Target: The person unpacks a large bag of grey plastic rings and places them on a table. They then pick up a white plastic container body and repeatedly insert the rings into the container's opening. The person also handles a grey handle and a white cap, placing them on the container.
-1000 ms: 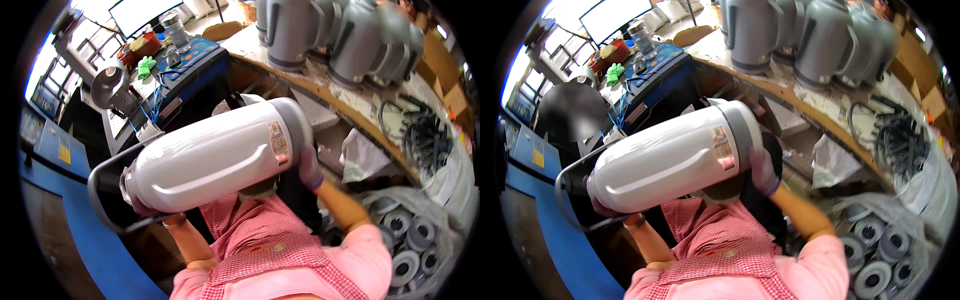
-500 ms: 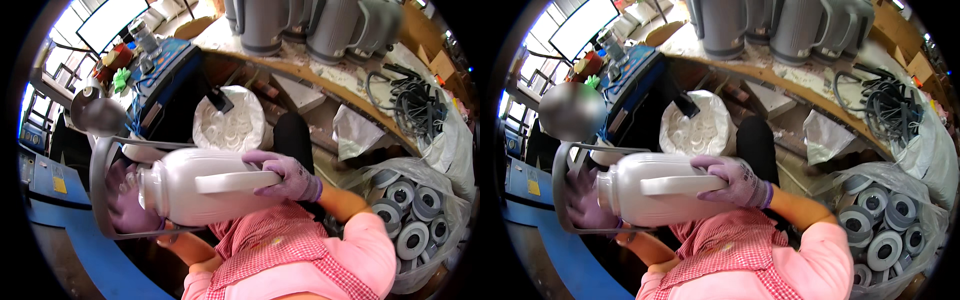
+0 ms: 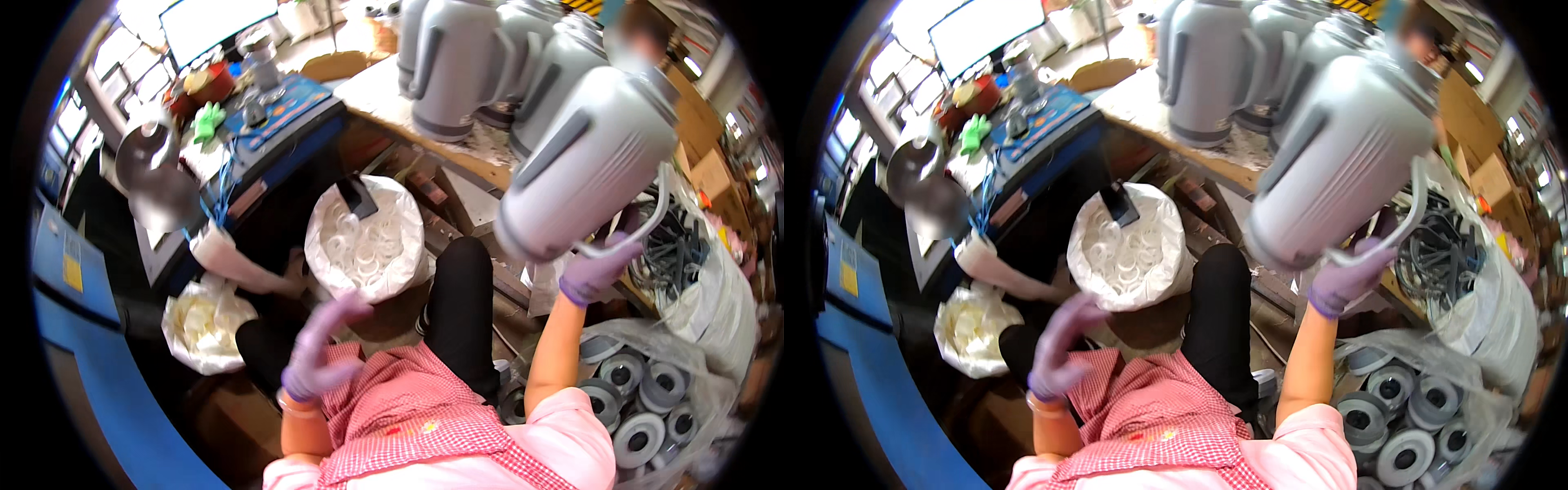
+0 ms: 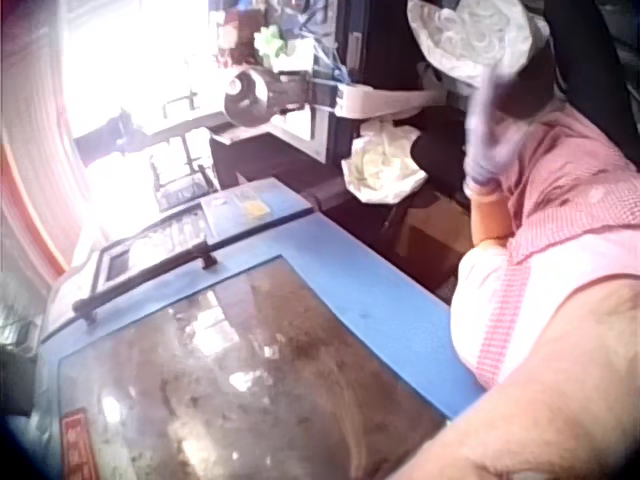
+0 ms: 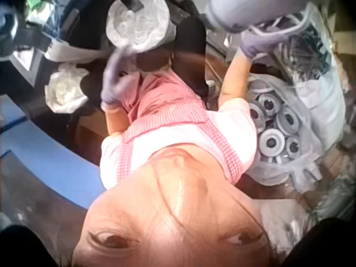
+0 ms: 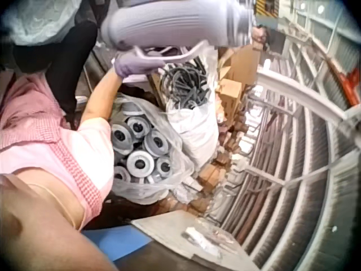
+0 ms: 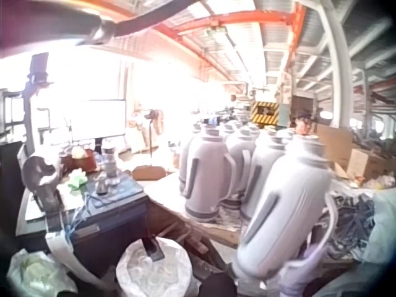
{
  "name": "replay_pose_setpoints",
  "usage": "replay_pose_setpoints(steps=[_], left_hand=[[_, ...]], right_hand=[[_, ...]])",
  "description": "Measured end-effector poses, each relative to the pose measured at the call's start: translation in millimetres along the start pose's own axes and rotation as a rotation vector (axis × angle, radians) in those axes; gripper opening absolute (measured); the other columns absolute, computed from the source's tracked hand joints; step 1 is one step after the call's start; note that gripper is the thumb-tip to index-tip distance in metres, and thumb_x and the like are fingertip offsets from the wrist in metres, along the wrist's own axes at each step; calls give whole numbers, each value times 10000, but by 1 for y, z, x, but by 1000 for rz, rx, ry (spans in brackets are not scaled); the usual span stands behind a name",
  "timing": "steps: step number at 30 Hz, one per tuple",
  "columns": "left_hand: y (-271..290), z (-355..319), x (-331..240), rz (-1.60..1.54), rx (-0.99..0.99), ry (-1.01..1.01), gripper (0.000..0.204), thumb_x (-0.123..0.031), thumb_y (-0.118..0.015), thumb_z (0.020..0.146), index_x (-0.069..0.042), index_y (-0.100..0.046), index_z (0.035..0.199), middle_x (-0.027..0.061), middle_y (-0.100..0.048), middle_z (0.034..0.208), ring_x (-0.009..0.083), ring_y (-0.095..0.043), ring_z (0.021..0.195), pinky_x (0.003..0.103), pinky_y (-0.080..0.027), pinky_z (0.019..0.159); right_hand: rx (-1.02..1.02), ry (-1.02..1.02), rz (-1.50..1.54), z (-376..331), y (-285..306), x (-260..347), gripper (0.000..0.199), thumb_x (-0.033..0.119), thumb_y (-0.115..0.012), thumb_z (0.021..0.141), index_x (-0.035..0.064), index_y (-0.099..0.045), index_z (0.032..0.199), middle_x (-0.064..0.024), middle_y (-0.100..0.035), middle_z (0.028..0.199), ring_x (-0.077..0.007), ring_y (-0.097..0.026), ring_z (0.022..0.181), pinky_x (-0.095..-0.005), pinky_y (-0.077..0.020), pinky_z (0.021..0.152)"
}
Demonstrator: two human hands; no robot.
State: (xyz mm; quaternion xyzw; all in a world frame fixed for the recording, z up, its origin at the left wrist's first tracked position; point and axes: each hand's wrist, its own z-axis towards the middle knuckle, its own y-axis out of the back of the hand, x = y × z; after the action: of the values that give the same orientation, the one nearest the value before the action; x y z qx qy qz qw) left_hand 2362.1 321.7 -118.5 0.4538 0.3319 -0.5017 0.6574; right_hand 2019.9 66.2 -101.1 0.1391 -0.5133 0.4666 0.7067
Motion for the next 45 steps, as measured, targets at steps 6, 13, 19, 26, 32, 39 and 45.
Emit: replay_pose_setpoints(steps=[6, 13, 19, 26, 32, 39, 45], left_hand=[[44, -94, 9, -133, -1015, 195, 429, -168, -440, 1012, 69, -482, 1367, 174, -584, 1314, 239, -600, 1173, 359, -446, 1050], [-7, -335, 52, -10, -1727, 870, 389, -244, -585, 974, -37, -588, 1303, 79, -642, 1226, 174, -638, 1036, 319, -494, 930], [-171, -609, 94, 472, -2227, 1691, 665, -408, -739, 823, -44, -553, 1348, 182, -589, 1331, 299, -555, 1212, 420, -444, 1006], [-34, -595, 136, 985, -1161, 2314, 814, -303, -648, 839, -190, -259, 1545, 133, -157, 1633, 372, -408, 1381, 476, -422, 1086], [81, -693, 143, 1178, -784, 2144, 738, -266, -632, 849, -128, -294, 1490, 127, -267, 1573, 342, -460, 1339, 471, -460, 1029], [-25, -707, 114, 786, -13, 2502, 289, -282, -600, 874, -143, -607, 1127, 80, -538, 1295, 306, -555, 1199, 431, -487, 953], [-33, -500, 101, 1216, -692, 1912, 209, -358, -721, 786, -190, -734, 909, 79, -632, 971, 305, -610, 926, 420, -504, 823]], right_hand=[[256, 590, -308, 30, -60, -111, 371, 244, -467, 1022, 100, -406, 1359, -99, -562, 1215, -237, -567, 997, -371, -497, 898], [472, 472, -100, 188, -17, -222, 629, 101, -451, 990, 376, -251, 1519, 30, -551, 1116, -153, -533, 874, -386, -540, 805], [515, 959, -527, 148, -23, -179, 405, 154, -570, 944, 259, -444, 1315, -43, -593, 1127, -199, -570, 932, -389, -543, 810], [727, 1444, -662, 24, -56, -86, 245, 257, -739, 886, 39, -745, 997, -171, -654, 1161, -279, -629, 1039, -391, -538, 837], [1216, 1114, -585, -72, -93, -48, 212, 129, -632, 966, 7, -709, 1121, -188, -548, 1369, -283, -539, 1247, -372, -485, 1011], [1443, 802, -506, -133, -103, -29, 218, 59, -554, 988, -70, -658, 1130, -212, -571, 1349, -310, -550, 1244, -391, -457, 1040], [1838, 249, -131, -265, -112, -12, 304, 21, -470, 956, -70, -599, 1215, -212, -580, 1337, -307, -542, 1255, -404, -381, 1103]])
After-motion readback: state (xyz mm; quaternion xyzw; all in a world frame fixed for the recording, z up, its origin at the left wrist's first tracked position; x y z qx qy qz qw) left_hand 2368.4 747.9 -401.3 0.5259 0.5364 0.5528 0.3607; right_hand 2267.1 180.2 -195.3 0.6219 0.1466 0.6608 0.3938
